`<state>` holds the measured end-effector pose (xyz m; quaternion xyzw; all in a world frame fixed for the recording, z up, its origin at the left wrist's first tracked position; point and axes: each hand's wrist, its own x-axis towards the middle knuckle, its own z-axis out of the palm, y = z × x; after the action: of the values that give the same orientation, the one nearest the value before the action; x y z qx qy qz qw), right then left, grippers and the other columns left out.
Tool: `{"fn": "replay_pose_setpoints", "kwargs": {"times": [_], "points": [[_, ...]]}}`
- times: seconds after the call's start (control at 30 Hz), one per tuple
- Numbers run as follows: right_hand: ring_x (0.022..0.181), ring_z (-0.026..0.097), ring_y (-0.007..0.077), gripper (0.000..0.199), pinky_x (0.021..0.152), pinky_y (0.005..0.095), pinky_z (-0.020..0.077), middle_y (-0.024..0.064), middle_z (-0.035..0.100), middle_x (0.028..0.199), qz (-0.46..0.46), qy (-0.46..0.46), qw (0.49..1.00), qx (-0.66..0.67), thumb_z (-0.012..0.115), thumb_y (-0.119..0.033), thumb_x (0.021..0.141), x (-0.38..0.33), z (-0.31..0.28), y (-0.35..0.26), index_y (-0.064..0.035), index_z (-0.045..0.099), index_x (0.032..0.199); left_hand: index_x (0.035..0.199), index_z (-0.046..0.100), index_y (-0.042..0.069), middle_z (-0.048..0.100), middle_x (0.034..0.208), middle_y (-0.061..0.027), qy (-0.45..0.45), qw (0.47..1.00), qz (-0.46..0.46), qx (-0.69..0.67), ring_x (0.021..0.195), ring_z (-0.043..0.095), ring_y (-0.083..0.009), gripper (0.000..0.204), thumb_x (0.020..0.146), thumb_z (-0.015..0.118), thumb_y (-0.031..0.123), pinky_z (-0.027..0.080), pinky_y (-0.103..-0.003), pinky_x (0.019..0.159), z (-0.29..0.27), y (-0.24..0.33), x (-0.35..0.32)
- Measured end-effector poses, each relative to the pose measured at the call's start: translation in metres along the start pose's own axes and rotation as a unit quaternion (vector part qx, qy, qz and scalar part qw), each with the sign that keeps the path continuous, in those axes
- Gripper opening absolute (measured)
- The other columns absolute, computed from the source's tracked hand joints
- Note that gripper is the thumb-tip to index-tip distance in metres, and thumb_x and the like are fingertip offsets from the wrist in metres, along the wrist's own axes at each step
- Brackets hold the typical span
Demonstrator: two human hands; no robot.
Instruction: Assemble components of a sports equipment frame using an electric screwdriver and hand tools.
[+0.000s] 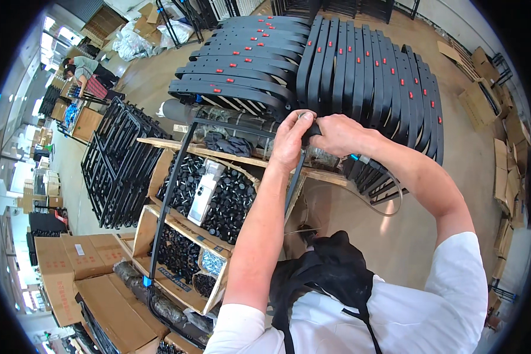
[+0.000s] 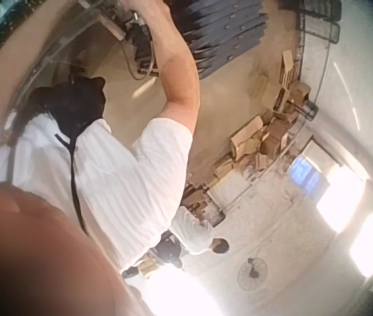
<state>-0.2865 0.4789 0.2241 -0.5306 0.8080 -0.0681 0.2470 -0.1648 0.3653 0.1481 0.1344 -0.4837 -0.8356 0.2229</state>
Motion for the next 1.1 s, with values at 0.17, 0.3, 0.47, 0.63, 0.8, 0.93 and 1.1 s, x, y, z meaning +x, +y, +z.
{"fn": "replay_pose_setpoints", "kwargs": {"times": [0.17,0.3,0.47,0.63,0.8,0.93,1.1], "points": [[0.083,0.074,0.0443,0.046,0.079,0.0527,0.0598,0.0291,0.073,0.081,0.007,-0.018,1.0,0.005,0.059,-0.033,0.092,0.001,-0.007,-0.006,0.0105,0.071,0.084,0.12,0.069,0.004,0.069,0.111,-0.0004,0.004,1.0,-0.014,-0.015,0.104,0.061,-0.0096,0.024,0.105,0.069,0.023,0.048,-0.028,0.094,-0.003,-0.002,0.002],[0.094,0.074,0.0459,0.049,0.086,0.0533,0.059,0.0306,0.074,0.096,0.003,-0.005,1.0,0.0,0.06,-0.035,0.093,-0.003,-0.002,-0.007,0.0127,0.068,0.103,0.121,0.069,0.005,0.069,0.112,-0.0009,-0.007,1.0,0.007,0.007,0.106,0.06,-0.0108,0.025,0.106,0.067,0.025,0.047,-0.03,0.096,-0.008,-0.008,-0.004],[0.099,0.072,0.0481,0.06,0.087,0.0552,0.0569,0.0313,0.074,0.103,0.045,-0.037,0.998,0.0,0.062,-0.042,0.098,-0.009,0.001,-0.007,0.0106,0.057,0.126,0.122,0.068,0.007,0.066,0.111,0.0025,-0.021,1.0,-0.007,0.003,0.103,0.057,-0.0076,0.024,0.107,0.067,0.025,0.046,-0.027,0.094,-0.003,-0.015,-0.008],[0.079,0.075,0.0398,0.048,0.075,0.0487,0.0597,0.0255,0.074,0.084,0.072,-0.07,0.991,0.091,0.059,-0.035,0.089,-0.009,-0.005,-0.039,0.0093,0.068,0.106,0.118,0.071,0.006,0.069,0.111,0.0005,0.001,0.997,0.05,0.051,0.104,0.059,-0.0101,0.025,0.105,0.069,0.027,0.049,-0.03,0.095,-0.016,-0.012,-0.01],[0.056,0.065,0.0215,0.017,0.055,0.0372,0.0505,0.01,0.066,0.063,0.15,-0.057,0.967,0.199,0.071,-0.013,0.073,0.012,0.028,-0.003,-0.0001,0.065,0.063,0.117,0.072,0.004,0.07,0.107,-0.0002,-0.017,0.999,0.036,0.012,0.102,0.061,-0.0103,0.025,0.104,0.07,0.025,0.05,-0.031,0.094,-0.01,-0.026,-0.001],[0.058,0.062,0.0196,0.012,0.053,0.0361,0.046,0.0099,0.066,0.064,0.154,-0.049,0.964,0.211,0.073,-0.007,0.068,0.01,0.019,-0.019,0.0023,0.067,0.065,0.114,0.072,0.004,0.069,0.105,-0.0001,-0.024,0.999,0.028,-0.003,0.099,0.059,-0.0099,0.031,0.102,0.07,0.033,0.049,-0.03,0.09,-0.009,-0.013,-0.006],[0.06,0.062,0.0223,0.007,0.058,0.0362,0.048,0.0112,0.064,0.063,0.168,-0.037,0.956,0.239,0.071,-0.002,0.068,0.007,0.018,-0.043,0.0031,0.067,0.065,0.113,0.072,0.005,0.069,0.102,0.0002,-0.037,0.999,0.019,-0.008,0.098,0.059,-0.0104,0.032,0.103,0.069,0.035,0.049,-0.032,0.088,-0.017,-0.002,-0.009]]}}
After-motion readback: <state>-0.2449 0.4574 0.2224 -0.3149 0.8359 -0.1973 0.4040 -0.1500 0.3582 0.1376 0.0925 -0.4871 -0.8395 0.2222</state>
